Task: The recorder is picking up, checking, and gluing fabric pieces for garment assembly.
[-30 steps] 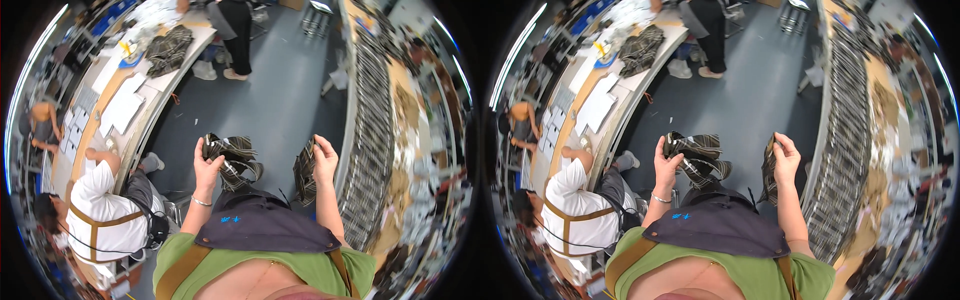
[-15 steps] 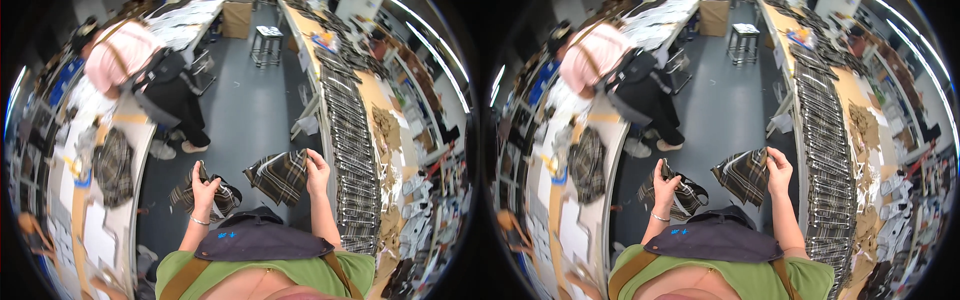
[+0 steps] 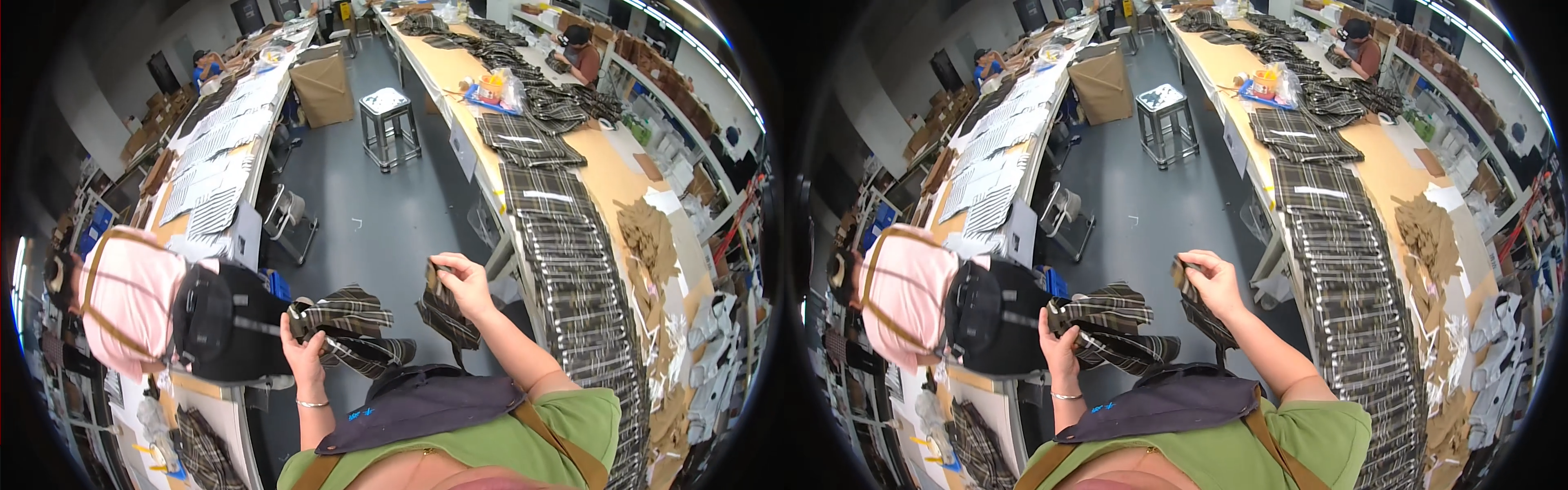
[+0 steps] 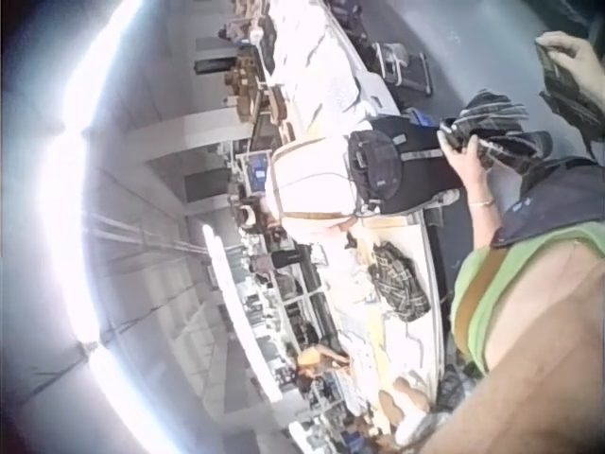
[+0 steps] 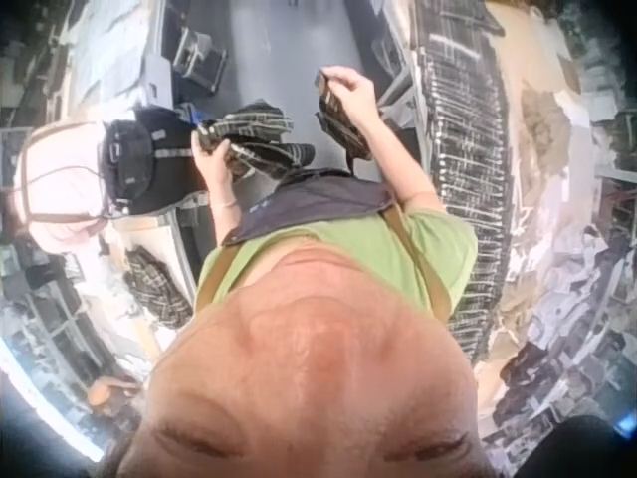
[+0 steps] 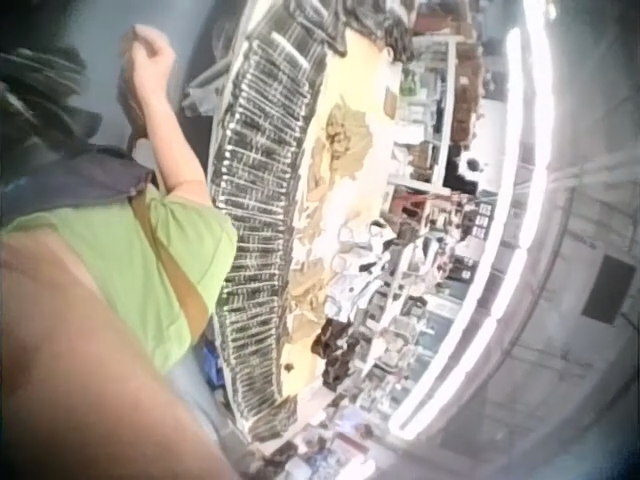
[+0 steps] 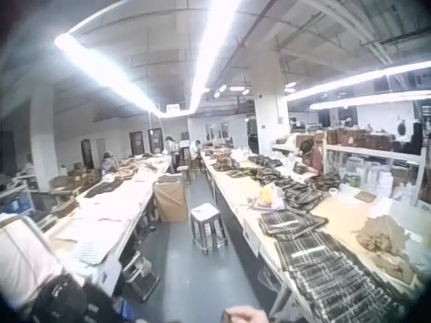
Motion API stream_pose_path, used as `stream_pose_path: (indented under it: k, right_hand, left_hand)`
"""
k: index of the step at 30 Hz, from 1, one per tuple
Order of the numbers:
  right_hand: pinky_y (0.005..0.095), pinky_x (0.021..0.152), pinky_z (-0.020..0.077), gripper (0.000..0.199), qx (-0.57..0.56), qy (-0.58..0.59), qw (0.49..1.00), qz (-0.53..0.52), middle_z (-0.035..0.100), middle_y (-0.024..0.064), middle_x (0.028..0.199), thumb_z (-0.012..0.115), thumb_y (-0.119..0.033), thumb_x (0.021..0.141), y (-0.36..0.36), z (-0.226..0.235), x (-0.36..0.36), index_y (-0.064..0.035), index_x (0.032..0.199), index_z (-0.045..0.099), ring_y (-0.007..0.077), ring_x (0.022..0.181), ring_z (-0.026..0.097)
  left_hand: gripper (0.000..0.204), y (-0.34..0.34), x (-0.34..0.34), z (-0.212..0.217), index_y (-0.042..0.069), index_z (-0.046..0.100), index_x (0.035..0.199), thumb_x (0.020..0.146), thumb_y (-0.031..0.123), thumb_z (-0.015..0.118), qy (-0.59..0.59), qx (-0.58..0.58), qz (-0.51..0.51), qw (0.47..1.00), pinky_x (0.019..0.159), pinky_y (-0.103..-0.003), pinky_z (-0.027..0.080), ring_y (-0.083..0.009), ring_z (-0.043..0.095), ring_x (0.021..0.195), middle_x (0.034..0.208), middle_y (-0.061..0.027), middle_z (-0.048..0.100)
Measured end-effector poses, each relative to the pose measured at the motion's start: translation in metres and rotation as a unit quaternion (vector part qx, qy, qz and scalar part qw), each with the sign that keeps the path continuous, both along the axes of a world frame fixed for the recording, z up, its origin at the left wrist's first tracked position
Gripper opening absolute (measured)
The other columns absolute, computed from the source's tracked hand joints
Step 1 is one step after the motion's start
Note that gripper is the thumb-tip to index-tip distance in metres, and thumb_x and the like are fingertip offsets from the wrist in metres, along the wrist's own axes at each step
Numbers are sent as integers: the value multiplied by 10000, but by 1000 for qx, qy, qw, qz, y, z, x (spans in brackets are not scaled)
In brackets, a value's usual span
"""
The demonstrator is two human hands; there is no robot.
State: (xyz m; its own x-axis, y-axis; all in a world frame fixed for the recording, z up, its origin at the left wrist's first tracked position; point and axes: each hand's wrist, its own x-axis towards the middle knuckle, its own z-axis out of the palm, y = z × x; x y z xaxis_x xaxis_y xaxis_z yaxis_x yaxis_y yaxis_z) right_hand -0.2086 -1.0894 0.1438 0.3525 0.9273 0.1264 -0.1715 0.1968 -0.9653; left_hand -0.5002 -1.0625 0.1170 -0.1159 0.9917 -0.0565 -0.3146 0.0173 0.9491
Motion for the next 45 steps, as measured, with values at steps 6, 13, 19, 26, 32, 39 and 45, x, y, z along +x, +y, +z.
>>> stream_pose_path:
  k: [6,13,19,26,32,39,45]
  right_hand:
    - [199,755,396,252,43,13,999,15,523,39,1036,535,67,769,153,2,60,0,996,622,86,882,504]
    - [219,763,408,259,-6,-17,996,-83,545,49,1039,524,77,756,316,-3,153,7,986,623,101,886,521]
    - [229,789,419,240,40,-3,991,-128,534,52,1050,513,88,764,432,3,213,15,966,621,104,896,528]
    - [224,810,401,266,44,5,996,-80,529,45,1050,523,81,760,614,1,302,7,998,615,103,918,517]
    - [235,837,393,269,75,22,991,-107,552,68,1064,523,86,748,766,34,372,10,989,616,116,951,521]
    - [194,768,423,266,110,-5,967,-232,592,30,982,530,50,767,878,63,469,-5,1016,604,83,888,545]
    - [206,779,447,298,173,-54,924,-337,601,76,1046,498,29,790,924,106,548,18,1079,570,103,909,574]
  left_hand:
    - [765,147,54,5,69,240,1343,687,-122,584,10,-10,21,1000,448,-173,360,-71,490,593,965,-69,527]
    - [777,373,138,-14,58,259,1339,666,-120,605,-8,-6,-36,999,454,-176,367,-66,460,555,931,-56,509]
    - [764,528,224,3,55,243,1345,687,-124,586,12,25,-80,996,470,-181,380,-63,475,589,1046,-51,471]
    - [756,703,297,3,35,241,1340,688,-118,592,1,54,-72,996,481,-172,381,-86,523,672,1014,-76,521]
    - [728,835,357,29,36,255,1341,697,-121,556,32,86,-88,992,559,-174,431,-114,550,793,1097,-99,519]
    - [714,1011,460,43,6,252,1335,701,-137,545,-24,82,-192,978,817,-277,451,-167,528,964,1168,-125,476]
    - [748,1135,563,76,25,227,1346,698,-139,564,-24,138,-279,950,599,-193,448,-101,540,762,1118,-93,486]
